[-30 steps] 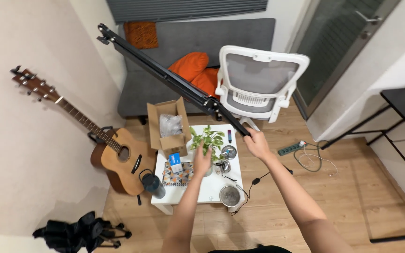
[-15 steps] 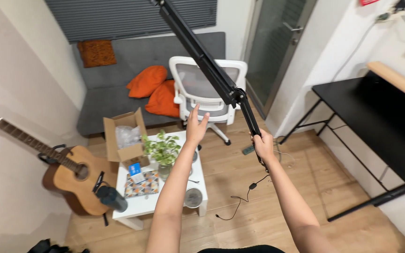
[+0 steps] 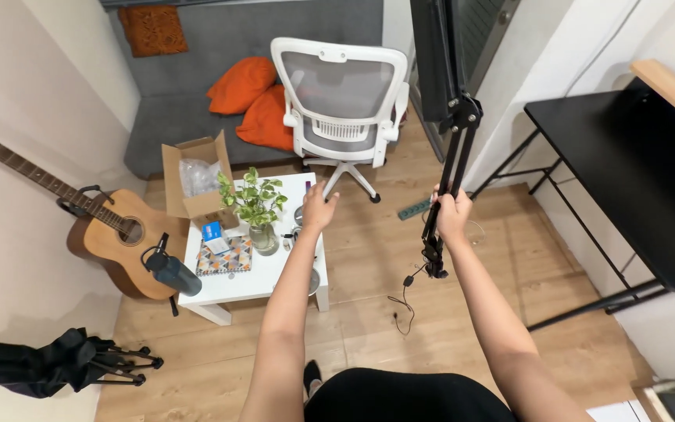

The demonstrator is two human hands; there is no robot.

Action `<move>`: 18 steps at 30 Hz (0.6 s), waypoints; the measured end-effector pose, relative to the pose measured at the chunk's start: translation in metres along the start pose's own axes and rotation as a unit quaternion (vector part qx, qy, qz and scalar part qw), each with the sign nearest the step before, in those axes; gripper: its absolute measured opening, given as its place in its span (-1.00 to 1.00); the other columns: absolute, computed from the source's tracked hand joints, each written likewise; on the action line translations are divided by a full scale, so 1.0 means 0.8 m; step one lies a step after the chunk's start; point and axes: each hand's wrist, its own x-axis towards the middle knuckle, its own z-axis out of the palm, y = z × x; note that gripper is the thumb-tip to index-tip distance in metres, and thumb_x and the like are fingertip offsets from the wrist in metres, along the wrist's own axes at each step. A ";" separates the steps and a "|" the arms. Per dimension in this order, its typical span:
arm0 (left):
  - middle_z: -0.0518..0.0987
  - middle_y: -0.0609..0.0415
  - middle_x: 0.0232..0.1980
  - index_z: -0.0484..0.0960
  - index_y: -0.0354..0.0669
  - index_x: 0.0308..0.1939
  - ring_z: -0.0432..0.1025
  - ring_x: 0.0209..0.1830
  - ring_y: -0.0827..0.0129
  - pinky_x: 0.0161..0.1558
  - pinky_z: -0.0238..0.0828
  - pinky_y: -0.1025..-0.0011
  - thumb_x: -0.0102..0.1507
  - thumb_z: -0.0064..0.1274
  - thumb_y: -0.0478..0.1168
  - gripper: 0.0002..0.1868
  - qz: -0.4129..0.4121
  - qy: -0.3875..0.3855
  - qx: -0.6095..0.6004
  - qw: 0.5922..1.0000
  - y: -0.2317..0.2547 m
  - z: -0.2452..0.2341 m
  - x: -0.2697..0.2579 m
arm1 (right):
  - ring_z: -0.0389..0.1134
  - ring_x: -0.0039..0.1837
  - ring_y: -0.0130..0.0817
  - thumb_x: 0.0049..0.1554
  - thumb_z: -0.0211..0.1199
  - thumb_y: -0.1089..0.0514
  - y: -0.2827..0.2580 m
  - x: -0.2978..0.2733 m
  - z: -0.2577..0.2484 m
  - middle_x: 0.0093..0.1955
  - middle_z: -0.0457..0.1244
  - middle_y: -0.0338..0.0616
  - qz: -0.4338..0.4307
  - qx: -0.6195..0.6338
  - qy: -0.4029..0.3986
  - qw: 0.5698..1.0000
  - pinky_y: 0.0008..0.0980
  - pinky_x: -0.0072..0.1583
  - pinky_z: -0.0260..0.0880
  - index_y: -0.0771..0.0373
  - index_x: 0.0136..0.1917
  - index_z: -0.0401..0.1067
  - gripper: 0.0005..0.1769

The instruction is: Installing an articulated monitor arm onto a wooden shelf attached to a desk next to a television.

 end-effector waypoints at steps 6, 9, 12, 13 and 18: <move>0.46 -0.19 0.41 0.40 -0.21 0.42 0.33 0.45 0.01 0.43 0.22 0.25 0.38 0.07 0.02 -0.40 0.198 0.000 -0.200 0.960 0.151 -0.041 0.029 | 0.25 -0.28 -0.54 0.29 0.20 0.25 -0.030 -0.006 0.025 -0.31 0.24 -0.26 -0.019 -0.114 0.008 0.993 -0.49 -0.20 0.28 0.35 -0.12 0.40 -0.85; 0.35 -0.14 0.50 0.26 -0.24 0.49 0.24 0.53 0.13 0.46 0.16 0.27 0.43 0.04 -0.05 -0.38 0.261 -0.089 -0.438 0.856 0.235 -0.002 0.073 | 0.25 -0.35 -0.55 0.29 0.33 0.08 -0.030 -0.008 0.023 -0.40 0.24 -0.30 -0.003 -0.135 0.019 0.991 -0.50 -0.27 0.27 0.31 -0.28 0.37 -0.62; 0.38 -0.01 0.46 0.19 -0.27 0.53 0.27 0.48 0.30 0.48 0.17 0.34 0.44 0.13 -0.19 -0.35 0.322 -0.137 -0.603 0.717 0.305 0.017 0.088 | 0.26 -0.40 -0.53 0.20 0.37 0.07 -0.037 -0.011 0.017 -0.44 0.25 -0.29 0.044 -0.138 0.026 0.989 -0.49 -0.34 0.25 0.30 -0.34 0.38 -0.62; 0.38 -0.01 0.46 0.19 -0.27 0.53 0.27 0.48 0.30 0.48 0.17 0.34 0.44 0.13 -0.19 -0.35 0.328 -0.153 -0.606 0.708 0.320 0.018 0.080 | 0.26 -0.40 -0.53 0.20 0.37 0.07 -0.042 -0.013 0.009 -0.44 0.25 -0.29 0.036 -0.143 0.043 0.988 -0.49 -0.34 0.25 0.30 -0.34 0.38 -0.62; 0.59 0.04 -0.18 0.32 -0.25 0.14 0.55 -0.36 0.38 -0.31 0.55 0.38 0.35 0.18 -0.22 -0.59 0.255 -0.275 -0.643 0.668 0.383 0.035 0.047 | 0.25 -0.40 -0.50 0.17 0.37 0.10 -0.058 -0.030 -0.041 -0.47 0.25 -0.23 0.080 -0.134 0.081 0.984 -0.44 -0.31 0.27 0.28 -0.37 0.41 -0.65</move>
